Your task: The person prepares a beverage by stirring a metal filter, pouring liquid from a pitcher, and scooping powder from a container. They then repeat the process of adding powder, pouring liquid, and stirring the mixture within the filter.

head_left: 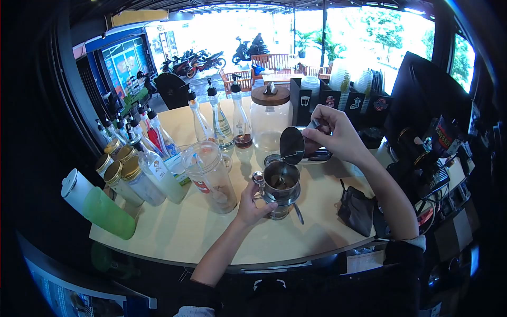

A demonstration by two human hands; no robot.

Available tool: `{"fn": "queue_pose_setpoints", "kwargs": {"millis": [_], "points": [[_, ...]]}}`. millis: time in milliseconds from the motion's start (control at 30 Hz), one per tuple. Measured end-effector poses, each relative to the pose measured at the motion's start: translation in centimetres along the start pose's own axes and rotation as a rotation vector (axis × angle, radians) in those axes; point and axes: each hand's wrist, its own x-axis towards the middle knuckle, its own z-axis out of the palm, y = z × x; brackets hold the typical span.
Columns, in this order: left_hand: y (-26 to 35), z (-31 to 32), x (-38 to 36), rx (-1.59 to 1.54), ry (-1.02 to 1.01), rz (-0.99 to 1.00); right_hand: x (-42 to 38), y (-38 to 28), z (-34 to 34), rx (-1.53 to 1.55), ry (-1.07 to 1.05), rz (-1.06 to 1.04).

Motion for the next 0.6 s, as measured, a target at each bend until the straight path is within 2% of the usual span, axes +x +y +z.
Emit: {"fn": "queue_pose_setpoints", "kwargs": {"millis": [600], "points": [[0.1,-0.1,-0.1,0.010,-0.013,-0.024,0.3,-1.6,0.8,0.021,-0.020,0.006]]}}
